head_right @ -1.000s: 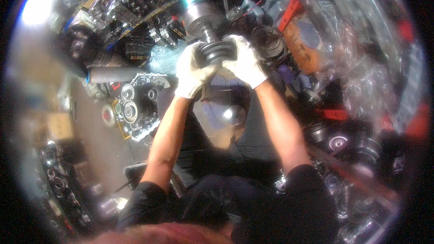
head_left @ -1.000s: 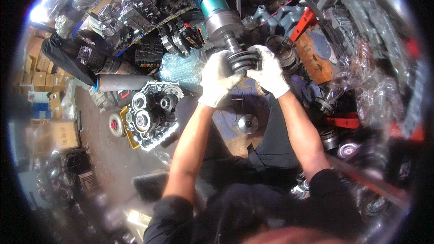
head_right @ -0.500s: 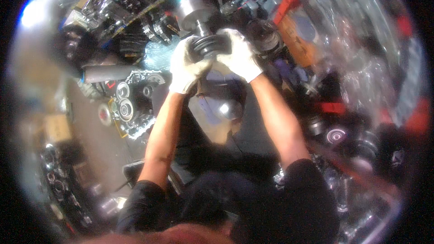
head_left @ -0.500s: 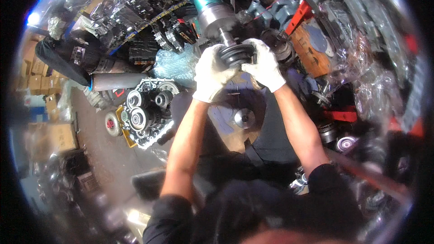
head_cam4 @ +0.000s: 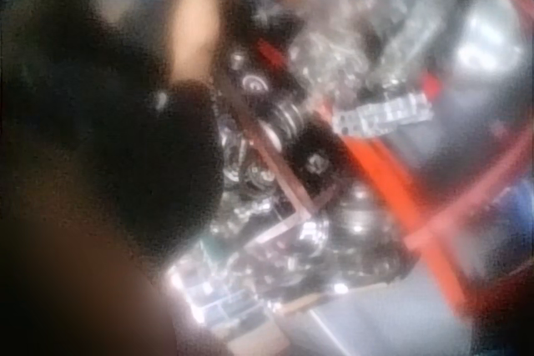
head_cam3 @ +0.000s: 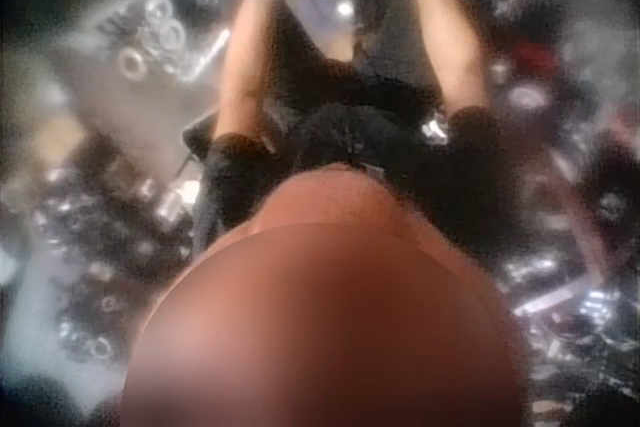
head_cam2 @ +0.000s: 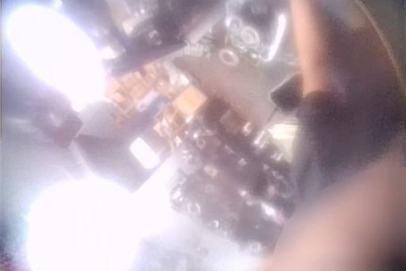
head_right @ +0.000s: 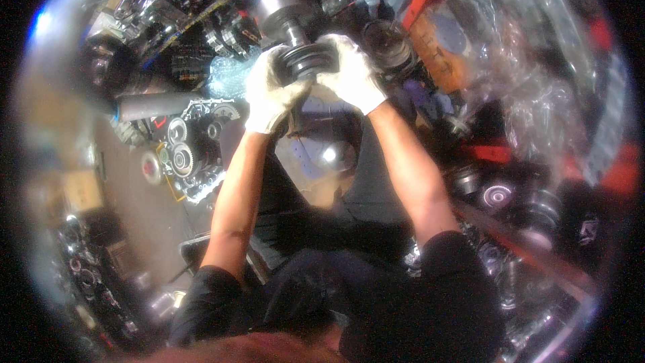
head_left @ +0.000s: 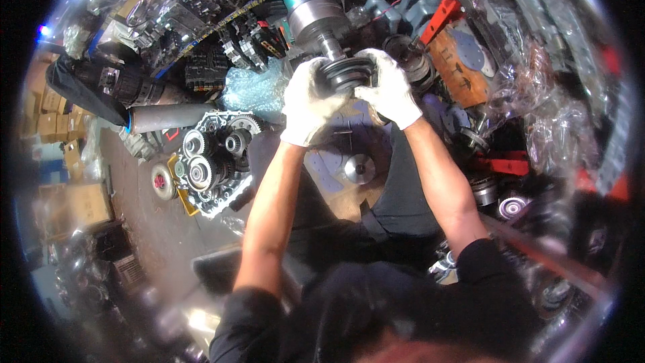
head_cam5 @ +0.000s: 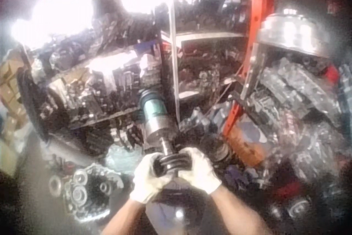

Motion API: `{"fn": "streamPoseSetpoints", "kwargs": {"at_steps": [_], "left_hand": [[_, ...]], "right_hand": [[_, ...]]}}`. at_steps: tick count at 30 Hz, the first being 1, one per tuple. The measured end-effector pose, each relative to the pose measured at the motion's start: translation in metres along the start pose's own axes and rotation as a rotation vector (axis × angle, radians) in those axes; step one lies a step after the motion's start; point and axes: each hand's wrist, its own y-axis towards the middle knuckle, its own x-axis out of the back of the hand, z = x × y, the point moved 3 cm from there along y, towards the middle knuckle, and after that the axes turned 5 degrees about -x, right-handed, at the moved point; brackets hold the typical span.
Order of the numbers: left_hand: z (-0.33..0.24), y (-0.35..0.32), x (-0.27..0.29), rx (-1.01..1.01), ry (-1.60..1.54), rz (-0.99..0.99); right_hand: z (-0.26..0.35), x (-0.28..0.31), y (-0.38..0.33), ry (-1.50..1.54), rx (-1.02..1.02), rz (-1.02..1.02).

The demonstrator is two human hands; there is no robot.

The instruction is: The person puts on white gloves and then uses a cloth to wipe a cylindrical metal part. They rotate the part and continue wiping different surfaces before placing it back onto a vertical shaft.

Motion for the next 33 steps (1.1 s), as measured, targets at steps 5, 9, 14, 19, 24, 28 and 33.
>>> {"fn": "streamPoseSetpoints", "kwargs": {"at_steps": [5, 9, 14, 19, 24, 28, 33], "left_hand": [[-0.009, -0.003, 0.003, 0.017, 0.092, -0.019], [-0.012, -0.002, 0.004, 0.003, 0.136, -0.013], [-0.002, -0.003, 0.001, 0.007, 0.062, -0.028], [-0.001, -0.001, 0.001, 0.004, 0.026, -0.001], [-0.020, 0.000, 0.005, 0.021, 0.198, 0.013], [-0.022, -0.002, 0.003, -0.025, 0.054, -0.023], [-0.005, -0.006, -0.001, 0.057, -0.078, -0.039]], "right_hand": [[-0.001, 0.001, 0.001, -0.163, 0.052, -0.013], [-0.001, 0.001, 0.001, -0.174, 0.042, -0.028], [0.000, 0.002, -0.001, -0.174, 0.095, -0.021], [-0.003, 0.000, 0.000, -0.162, 0.041, -0.030], [-0.003, 0.001, 0.001, -0.191, 0.063, -0.007], [-0.004, 0.002, 0.001, -0.230, 0.090, -0.011], [0.002, 0.004, 0.001, -0.235, 0.042, 0.018]]}}
